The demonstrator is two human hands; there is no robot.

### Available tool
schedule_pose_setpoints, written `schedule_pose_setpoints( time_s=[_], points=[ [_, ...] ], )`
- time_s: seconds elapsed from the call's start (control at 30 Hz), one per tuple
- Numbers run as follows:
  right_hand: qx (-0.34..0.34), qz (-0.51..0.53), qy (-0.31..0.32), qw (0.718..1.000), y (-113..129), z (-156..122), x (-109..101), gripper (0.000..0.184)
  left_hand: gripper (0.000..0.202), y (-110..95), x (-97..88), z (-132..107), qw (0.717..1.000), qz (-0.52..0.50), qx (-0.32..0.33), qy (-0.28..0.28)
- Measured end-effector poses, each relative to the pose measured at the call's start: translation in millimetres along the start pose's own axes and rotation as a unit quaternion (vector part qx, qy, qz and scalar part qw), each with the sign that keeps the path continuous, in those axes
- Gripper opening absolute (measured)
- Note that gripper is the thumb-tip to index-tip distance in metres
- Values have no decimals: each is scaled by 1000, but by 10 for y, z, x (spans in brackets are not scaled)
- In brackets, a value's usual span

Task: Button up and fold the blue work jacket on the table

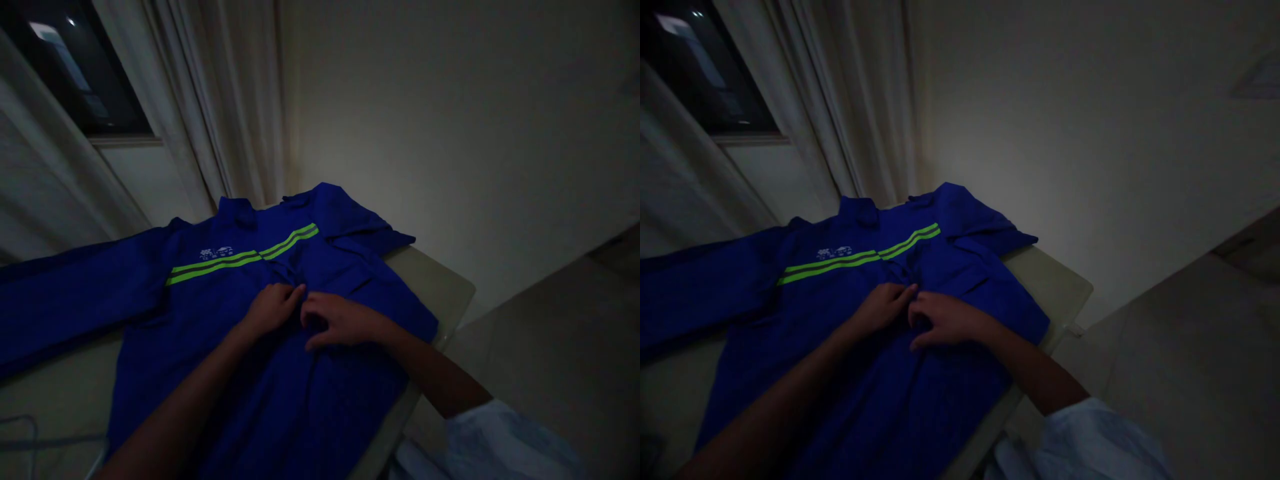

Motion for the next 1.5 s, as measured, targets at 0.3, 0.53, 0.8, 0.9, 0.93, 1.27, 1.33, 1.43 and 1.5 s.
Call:
schedule_pose_setpoints(
  time_s=[0.3,0.53,0.8,0.9,0.93,1.27,1.33,1.43,1.5],
  points=[
    [56,48,-79,994,-69,-401,198,17,58,-164,165,-75,991,-95,-37,92],
    [34,-4,-69,997,-74,-431,210,14,39,-184,278,-211,970,-69,-33,232],
    [44,32,-171,984,-57,-399,122,7,48,-259,324,-202,992,-91,82,-41],
    [50,17,-202,978,-40,-381,164,10,48,-270,317,-247,985,-97,98,-102],
    [55,10,-213,976,-38,-380,179,10,47,-275,310,-263,982,-94,108,-121],
    [79,7,-214,974,-45,-375,211,12,46,-334,375,-401,951,12,220,-218],
    [84,11,-217,972,-51,-375,214,12,45,-346,371,-410,953,22,217,-212],
    [88,9,-217,972,-61,-377,226,10,45,-331,373,-389,968,36,173,-179],
    [80,4,-221,972,-62,-378,224,9,45,-299,384,-359,978,40,131,-154]
  ],
)
Point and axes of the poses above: each hand's wrist, its own z-axis towards the middle knuckle, its own x-axis out of the palm, y = z × x, the point moved 4 cm from there along z, towards the middle knuckle, and after that the axes turned 2 degrees about -y, right-handed, at the moved point
